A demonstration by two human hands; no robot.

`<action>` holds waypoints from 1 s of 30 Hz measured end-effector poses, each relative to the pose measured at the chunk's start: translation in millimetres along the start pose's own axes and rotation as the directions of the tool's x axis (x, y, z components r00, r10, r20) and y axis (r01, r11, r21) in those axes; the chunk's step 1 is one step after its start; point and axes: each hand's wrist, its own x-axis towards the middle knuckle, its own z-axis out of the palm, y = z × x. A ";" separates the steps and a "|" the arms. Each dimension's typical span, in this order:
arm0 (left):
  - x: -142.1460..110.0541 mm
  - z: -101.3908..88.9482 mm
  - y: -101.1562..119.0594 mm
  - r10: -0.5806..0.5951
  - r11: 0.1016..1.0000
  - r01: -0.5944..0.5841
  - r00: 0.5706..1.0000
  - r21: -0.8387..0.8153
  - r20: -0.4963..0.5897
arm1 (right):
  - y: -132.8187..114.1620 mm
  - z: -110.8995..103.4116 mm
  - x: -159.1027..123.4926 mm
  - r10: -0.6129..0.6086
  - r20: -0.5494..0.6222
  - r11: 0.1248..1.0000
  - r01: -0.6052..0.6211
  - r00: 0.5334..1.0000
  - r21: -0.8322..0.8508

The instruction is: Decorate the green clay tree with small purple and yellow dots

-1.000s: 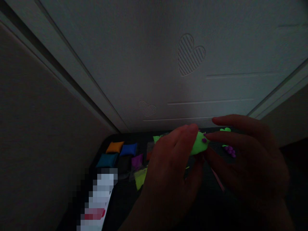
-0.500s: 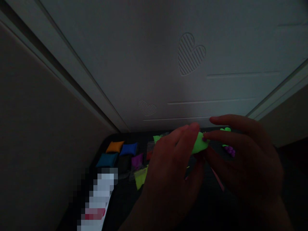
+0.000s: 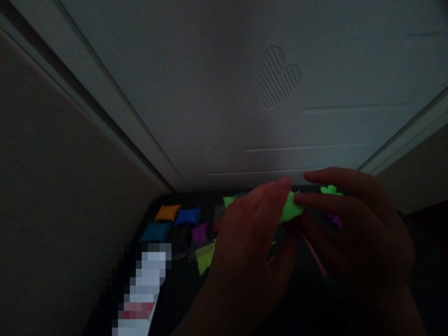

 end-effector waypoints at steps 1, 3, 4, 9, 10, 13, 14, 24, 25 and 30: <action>0.0 0.0 -0.1 0.004 1.000 -0.004 1.000 0.000 0.001 | -0.1 0.0 -0.3 0.000 0.001 1.000 0.000 1.000 0.002; 0.2 0.0 -0.2 0.015 1.000 -0.015 1.000 0.005 0.003 | -0.4 0.3 -0.8 0.006 -0.004 1.000 -0.006 1.000 0.012; 0.2 0.0 -0.3 0.020 1.000 -0.020 1.000 0.005 0.000 | -0.6 0.5 -0.9 0.011 -0.008 1.000 -0.011 1.000 0.018; 0.2 -0.1 0.3 0.016 1.000 -0.016 1.000 0.002 -0.027 | -1.0 0.8 -0.4 0.018 -0.013 1.000 -0.017 1.000 0.024; 0.3 -0.3 0.3 0.015 1.000 -0.015 1.000 0.002 -0.025 | -1.0 0.6 0.0 0.018 -0.012 1.000 -0.018 1.000 0.014; 0.6 -1.1 -0.2 0.034 0.999 -0.034 0.999 -0.002 -0.002 | -1.6 -0.3 1.2 0.002 -0.001 1.000 -0.002 1.000 -0.003; 0.6 -1.2 -0.4 0.040 0.999 -0.040 0.999 -0.005 0.000 | -2.0 -0.6 1.4 -0.006 0.000 1.000 0.006 1.000 0.000; 2.6 -1.0 -2.9 0.046 0.999 -0.046 0.999 -0.025 0.001 | -3.0 -0.2 -0.4 0.030 0.050 0.999 -0.031 0.998 0.027; 3.1 -1.5 -4.1 0.053 0.999 -0.053 0.999 -0.012 -0.005 | -3.1 -1.5 0.0 0.035 0.052 0.999 -0.037 0.998 0.037; -1.1 -5.9 -8.4 0.073 0.997 -0.075 0.992 -0.013 -0.107 | -8.4 -12.9 0.8 0.105 0.104 0.933 -0.134 0.989 0.335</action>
